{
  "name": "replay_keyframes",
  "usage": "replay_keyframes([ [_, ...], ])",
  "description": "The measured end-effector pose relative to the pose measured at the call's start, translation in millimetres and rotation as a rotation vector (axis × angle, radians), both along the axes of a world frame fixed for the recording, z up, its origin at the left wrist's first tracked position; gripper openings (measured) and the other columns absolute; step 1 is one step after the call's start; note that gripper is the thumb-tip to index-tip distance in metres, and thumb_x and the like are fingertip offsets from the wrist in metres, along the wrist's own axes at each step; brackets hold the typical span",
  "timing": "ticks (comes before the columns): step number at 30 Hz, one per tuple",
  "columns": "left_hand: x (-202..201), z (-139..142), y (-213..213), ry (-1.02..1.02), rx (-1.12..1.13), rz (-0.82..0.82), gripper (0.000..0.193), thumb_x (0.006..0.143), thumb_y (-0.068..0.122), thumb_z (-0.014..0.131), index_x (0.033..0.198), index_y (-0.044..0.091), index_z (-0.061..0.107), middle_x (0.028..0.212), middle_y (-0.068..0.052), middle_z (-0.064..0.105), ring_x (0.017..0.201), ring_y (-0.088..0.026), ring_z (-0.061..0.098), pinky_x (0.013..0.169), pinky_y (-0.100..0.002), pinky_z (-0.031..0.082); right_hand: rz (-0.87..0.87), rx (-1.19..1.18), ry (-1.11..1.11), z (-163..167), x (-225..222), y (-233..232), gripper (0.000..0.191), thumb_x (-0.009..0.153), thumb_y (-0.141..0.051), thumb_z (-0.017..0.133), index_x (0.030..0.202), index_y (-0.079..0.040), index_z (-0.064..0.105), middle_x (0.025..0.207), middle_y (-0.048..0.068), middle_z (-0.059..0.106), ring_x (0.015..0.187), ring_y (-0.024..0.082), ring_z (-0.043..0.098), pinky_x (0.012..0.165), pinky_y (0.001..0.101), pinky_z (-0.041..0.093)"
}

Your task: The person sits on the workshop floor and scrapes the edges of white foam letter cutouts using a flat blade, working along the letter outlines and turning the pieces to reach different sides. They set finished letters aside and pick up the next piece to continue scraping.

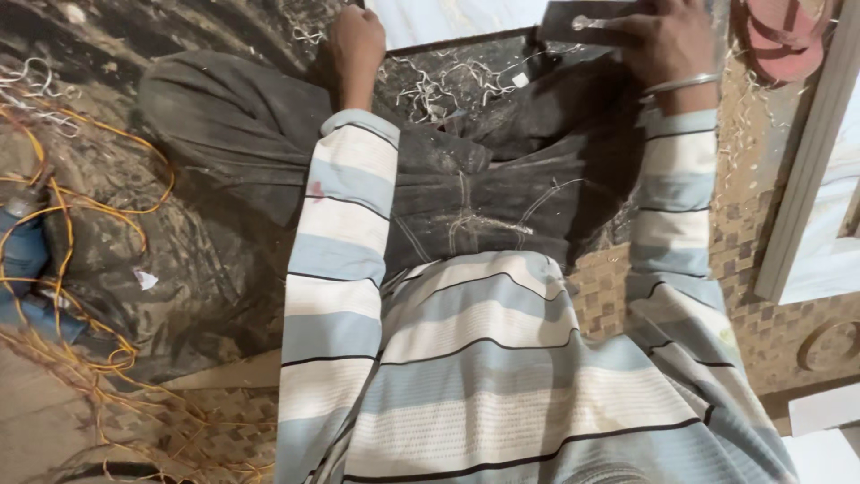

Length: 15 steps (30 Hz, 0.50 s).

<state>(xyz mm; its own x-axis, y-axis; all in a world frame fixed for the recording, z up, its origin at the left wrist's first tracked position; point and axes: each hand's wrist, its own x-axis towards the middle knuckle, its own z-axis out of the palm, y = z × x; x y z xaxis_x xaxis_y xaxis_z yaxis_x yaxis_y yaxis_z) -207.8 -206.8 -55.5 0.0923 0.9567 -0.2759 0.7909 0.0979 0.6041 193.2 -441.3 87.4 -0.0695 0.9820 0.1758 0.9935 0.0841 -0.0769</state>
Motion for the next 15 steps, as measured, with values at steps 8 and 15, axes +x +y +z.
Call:
replay_keyframes([
  [8,2.9,17.0,-13.2,0.227,0.078,-0.091,0.034,0.098,0.031,0.059,0.111,0.001,0.068,0.116,-0.025,0.066,0.099,-0.046,0.068,0.086,-0.053,0.054,0.015,0.117,-0.052,-79.8,22.2,19.9,0.011,0.086,0.000,0.065,0.089,-0.009,0.071,0.075,0.014,0.061,0.072,0.035,0.061,0.062,0.0437,0.046],
  [15,0.0,17.2,-12.5,0.261,0.120,-0.129,0.038,0.100,0.031,0.060,0.119,-0.001,0.063,0.118,-0.025,0.065,0.100,-0.042,0.070,0.081,-0.049,0.057,-0.112,0.302,-0.070,-68.6,-5.3,5.5,0.022,0.076,0.009,0.060,0.094,-0.002,0.066,0.082,0.017,0.061,0.083,0.040,0.061,0.070,0.0473,0.046],
])
